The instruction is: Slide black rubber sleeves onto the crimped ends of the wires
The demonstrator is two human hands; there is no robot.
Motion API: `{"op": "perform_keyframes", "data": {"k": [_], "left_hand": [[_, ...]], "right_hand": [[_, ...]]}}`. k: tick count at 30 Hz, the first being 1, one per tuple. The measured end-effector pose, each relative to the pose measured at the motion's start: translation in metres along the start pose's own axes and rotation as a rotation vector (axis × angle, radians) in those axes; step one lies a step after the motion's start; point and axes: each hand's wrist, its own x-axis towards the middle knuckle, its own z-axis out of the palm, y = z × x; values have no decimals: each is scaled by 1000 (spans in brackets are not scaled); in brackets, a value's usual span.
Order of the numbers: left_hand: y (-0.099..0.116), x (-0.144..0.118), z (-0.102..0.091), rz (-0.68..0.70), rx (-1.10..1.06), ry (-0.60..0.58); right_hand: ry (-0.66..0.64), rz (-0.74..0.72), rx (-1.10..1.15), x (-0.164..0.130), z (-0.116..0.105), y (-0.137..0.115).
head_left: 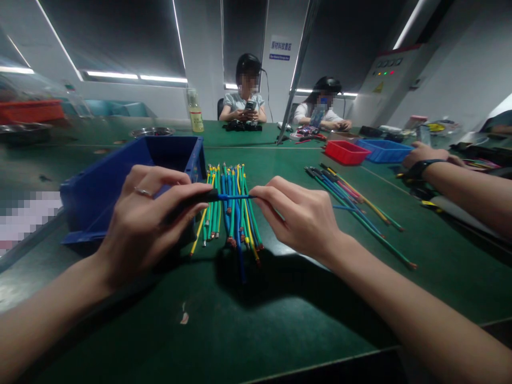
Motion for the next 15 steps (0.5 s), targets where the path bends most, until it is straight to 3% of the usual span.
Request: {"op": "perform_keyframes", "data": {"k": [15], "left_hand": [[4, 2, 1, 66, -37, 39]], "right_hand": [[49, -78, 22, 0, 1, 0]]}}
